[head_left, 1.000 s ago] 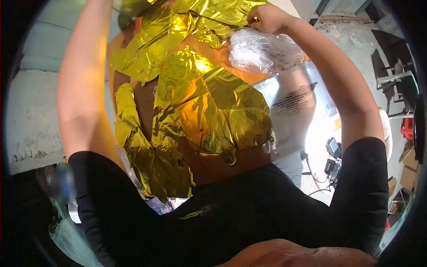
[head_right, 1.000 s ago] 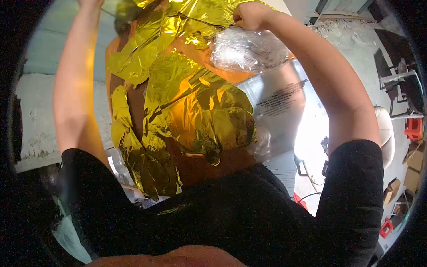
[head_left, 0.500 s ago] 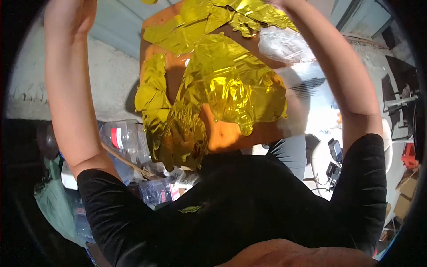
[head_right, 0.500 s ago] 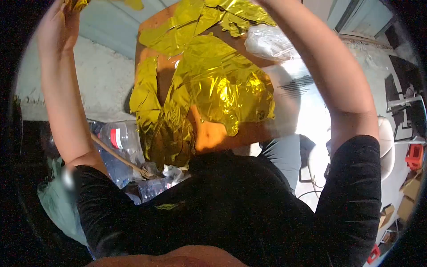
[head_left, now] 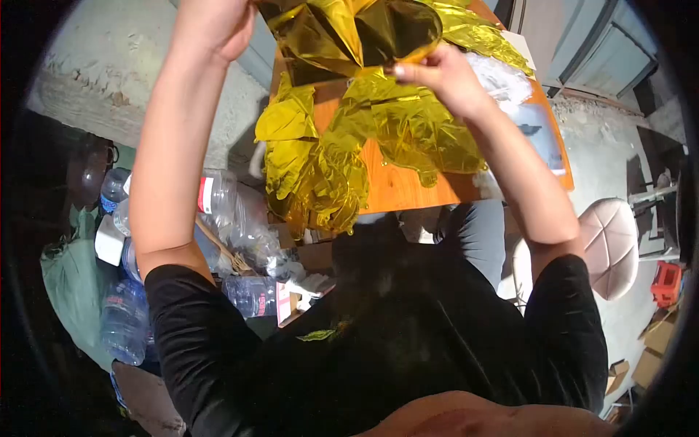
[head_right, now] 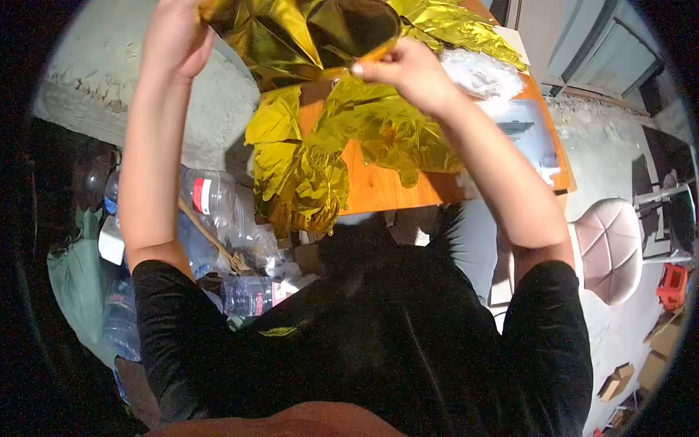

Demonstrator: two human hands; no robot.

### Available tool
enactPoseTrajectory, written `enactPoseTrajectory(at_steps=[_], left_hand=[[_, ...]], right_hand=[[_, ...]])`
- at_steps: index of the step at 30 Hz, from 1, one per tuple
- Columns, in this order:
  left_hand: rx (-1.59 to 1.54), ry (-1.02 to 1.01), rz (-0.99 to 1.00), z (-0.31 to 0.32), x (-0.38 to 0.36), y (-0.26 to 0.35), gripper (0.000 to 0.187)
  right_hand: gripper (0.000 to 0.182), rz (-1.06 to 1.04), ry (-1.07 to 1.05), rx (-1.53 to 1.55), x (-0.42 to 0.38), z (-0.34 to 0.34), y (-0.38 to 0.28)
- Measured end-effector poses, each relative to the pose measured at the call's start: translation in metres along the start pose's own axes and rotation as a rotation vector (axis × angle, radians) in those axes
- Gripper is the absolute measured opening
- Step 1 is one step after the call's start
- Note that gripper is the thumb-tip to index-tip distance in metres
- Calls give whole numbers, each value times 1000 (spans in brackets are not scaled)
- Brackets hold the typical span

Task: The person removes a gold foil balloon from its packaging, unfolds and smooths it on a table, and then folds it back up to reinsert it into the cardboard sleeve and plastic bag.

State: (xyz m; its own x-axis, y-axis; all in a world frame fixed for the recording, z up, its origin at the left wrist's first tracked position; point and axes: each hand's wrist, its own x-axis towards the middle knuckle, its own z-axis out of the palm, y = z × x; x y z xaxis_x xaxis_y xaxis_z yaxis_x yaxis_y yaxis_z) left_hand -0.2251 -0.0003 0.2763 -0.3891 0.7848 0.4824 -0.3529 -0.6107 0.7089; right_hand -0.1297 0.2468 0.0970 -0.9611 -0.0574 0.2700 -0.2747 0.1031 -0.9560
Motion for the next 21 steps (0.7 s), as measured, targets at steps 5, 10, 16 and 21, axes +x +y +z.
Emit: enactPoseTrajectory(at_steps=[5, 10, 16, 21], left_hand=[[552, 510, -62, -29, -23, -42, 21], [448, 514, -197, -17, -27, -54, 27], [206, 253, -342, -54, -38, 11, 30], [376, 453, -263, 3, -46, 20, 27]], right_hand=[[87, 94, -25, 10, -81, 25, 50], [112, -154, 350, -606, -81, 27, 58], [111, -81, -113, -154, -37, 37, 57], [111, -202, 194, -581, -15, 67, 65]])
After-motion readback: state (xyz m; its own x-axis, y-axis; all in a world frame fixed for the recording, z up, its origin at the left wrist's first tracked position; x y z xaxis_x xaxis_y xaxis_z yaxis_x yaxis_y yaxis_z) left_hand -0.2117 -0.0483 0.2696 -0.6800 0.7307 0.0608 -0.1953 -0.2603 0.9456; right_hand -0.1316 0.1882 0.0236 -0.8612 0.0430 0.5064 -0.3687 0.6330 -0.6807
